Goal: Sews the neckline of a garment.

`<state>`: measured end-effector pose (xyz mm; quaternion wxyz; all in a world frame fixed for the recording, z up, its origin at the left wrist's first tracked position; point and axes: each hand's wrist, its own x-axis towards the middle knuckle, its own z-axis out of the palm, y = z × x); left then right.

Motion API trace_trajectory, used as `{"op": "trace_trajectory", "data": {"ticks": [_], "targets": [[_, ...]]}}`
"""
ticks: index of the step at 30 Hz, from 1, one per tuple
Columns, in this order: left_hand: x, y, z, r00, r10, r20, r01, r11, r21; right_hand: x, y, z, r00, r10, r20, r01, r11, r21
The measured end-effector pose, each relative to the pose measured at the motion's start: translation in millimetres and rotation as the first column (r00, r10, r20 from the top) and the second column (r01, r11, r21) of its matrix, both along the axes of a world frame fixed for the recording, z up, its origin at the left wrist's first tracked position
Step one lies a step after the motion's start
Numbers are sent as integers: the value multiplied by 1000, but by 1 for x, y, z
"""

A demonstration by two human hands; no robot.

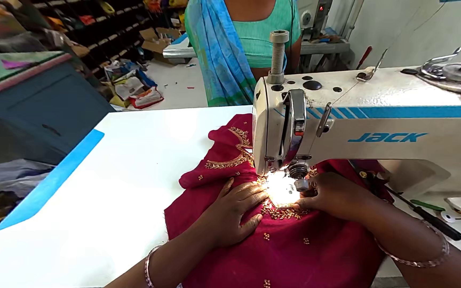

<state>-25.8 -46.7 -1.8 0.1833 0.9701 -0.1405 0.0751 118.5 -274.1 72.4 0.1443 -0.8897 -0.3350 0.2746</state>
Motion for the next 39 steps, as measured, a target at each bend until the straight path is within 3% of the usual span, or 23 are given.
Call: {"op": "trace_trajectory", "data": {"ticks": [10,14,19,22,25,27,29,39], "targets": [[6,10,0,998,-56,-2,56,998,1,-4,1,0,997,30,72,-29,999,-17],[10,18,-2,994,-109,11,109,994,-8,-7,4,6,997,69,-17,-70,991,-111],[15,25,4,988,-151,-15,151,988,11,-9,8,4,999,18,-46,-22,997,-79],[5,-1,22,997,-11,-79,18,996,88,-6,8,-2,998,-9,-63,6,999,-38],[-11,-39,22,970,203,-132,-207,978,-13,-4,8,-6,998,-7,-68,4,999,-34],[-18,-45,7,965,256,-50,-260,962,-85,-4,8,-5,998,-4,-69,1,999,-39],[-18,-39,-5,975,218,51,-213,973,-92,-3,7,-5,997,1,-73,-3,999,-38],[-17,-28,-11,981,64,183,-53,997,-64,-6,3,1,992,97,-79,-94,995,46]]}}
